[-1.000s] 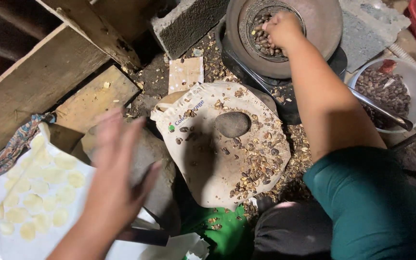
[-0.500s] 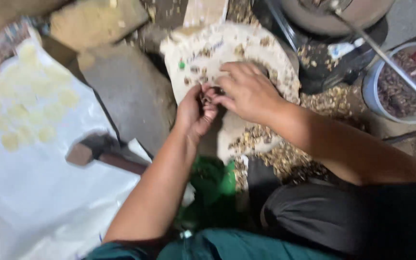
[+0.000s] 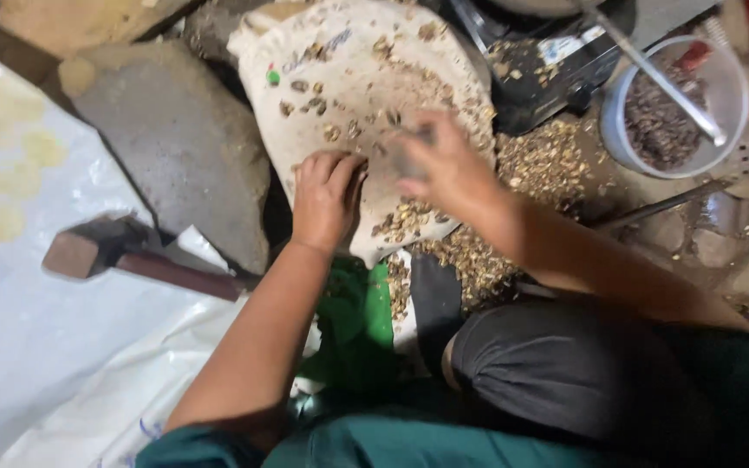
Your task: Crack nuts using a stone or mallet and extract the kernels
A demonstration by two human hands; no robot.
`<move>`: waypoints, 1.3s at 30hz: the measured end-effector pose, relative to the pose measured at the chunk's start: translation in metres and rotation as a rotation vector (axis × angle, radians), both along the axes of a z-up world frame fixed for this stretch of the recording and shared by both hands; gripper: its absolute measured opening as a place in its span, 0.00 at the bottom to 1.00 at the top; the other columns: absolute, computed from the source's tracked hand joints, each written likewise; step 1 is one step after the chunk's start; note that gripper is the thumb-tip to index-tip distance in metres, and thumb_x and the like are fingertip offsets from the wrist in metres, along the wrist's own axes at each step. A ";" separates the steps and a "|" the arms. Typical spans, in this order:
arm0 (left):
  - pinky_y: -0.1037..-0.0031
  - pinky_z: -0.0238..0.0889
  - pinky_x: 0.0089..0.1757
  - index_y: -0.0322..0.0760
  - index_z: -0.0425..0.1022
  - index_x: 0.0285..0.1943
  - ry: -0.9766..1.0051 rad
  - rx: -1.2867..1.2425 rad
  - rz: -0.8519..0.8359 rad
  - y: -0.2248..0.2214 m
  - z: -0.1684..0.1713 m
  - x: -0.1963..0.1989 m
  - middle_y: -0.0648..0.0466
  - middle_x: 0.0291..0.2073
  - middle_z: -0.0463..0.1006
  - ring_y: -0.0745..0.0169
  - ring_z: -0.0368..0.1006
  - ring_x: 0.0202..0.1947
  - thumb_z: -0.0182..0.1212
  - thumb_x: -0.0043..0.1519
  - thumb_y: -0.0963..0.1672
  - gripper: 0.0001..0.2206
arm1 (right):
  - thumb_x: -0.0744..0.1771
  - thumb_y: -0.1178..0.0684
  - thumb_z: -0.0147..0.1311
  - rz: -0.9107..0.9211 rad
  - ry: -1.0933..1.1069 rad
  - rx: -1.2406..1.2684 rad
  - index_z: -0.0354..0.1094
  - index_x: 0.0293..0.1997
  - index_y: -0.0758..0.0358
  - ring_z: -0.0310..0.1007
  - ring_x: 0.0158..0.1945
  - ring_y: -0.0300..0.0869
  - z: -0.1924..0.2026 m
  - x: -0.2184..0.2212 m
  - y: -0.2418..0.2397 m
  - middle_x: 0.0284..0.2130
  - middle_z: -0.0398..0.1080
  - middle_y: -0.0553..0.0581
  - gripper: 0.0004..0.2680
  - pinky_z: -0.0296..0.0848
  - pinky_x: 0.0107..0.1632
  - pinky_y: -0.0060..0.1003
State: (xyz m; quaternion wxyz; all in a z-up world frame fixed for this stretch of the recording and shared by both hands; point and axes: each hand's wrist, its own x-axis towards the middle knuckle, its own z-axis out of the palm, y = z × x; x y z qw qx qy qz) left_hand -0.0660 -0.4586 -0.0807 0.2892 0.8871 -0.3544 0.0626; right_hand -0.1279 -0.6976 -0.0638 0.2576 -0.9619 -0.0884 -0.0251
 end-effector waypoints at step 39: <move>0.58 0.60 0.55 0.56 0.78 0.43 0.143 -0.045 0.253 -0.026 0.011 -0.003 0.60 0.49 0.73 0.54 0.67 0.55 0.68 0.60 0.50 0.07 | 0.69 0.44 0.52 -0.189 0.338 0.008 0.57 0.66 0.57 0.71 0.55 0.72 0.037 -0.005 0.020 0.54 0.69 0.77 0.19 0.69 0.54 0.68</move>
